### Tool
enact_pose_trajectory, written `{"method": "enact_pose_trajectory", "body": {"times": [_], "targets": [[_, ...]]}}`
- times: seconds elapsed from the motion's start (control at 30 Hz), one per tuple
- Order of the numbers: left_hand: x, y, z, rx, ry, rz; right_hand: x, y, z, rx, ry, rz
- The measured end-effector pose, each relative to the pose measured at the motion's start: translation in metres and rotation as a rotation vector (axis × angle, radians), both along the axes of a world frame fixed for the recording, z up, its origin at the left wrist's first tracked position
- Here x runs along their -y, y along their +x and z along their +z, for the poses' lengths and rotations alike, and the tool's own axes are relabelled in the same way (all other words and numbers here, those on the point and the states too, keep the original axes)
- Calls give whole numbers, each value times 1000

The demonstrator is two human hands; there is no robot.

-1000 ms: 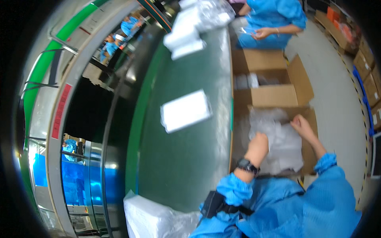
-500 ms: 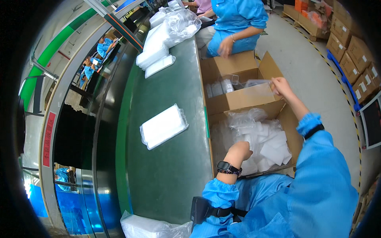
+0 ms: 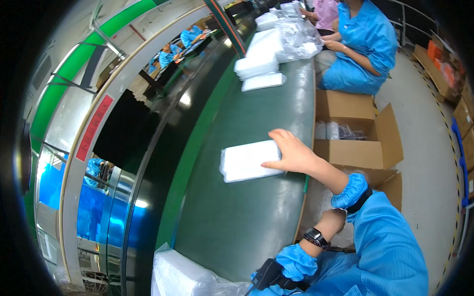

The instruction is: Packing plastic and foam products into boxes and placing them on an assembly line conveyor.

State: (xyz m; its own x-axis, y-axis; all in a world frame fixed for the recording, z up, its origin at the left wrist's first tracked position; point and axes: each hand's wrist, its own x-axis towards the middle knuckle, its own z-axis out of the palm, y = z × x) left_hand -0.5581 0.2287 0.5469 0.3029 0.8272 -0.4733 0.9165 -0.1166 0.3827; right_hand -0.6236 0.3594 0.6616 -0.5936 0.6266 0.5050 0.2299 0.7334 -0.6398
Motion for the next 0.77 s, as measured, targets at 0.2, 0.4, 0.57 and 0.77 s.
{"method": "enact_pose_trajectory", "body": {"times": [0.2,0.4,0.57,0.77], "targets": [[-5,-9,1,-43,115,21,-2,-19,3,-78,-20,109],[-16,-32,40,93,98,184,-8,36,-3,-700,-765,227],[-43,-52,39,599,364,422,-5,185,-73,-897,-1071,16],[-43,-40,61,1037,81,501,40,271,-133,-720,-1075,-125]]}}
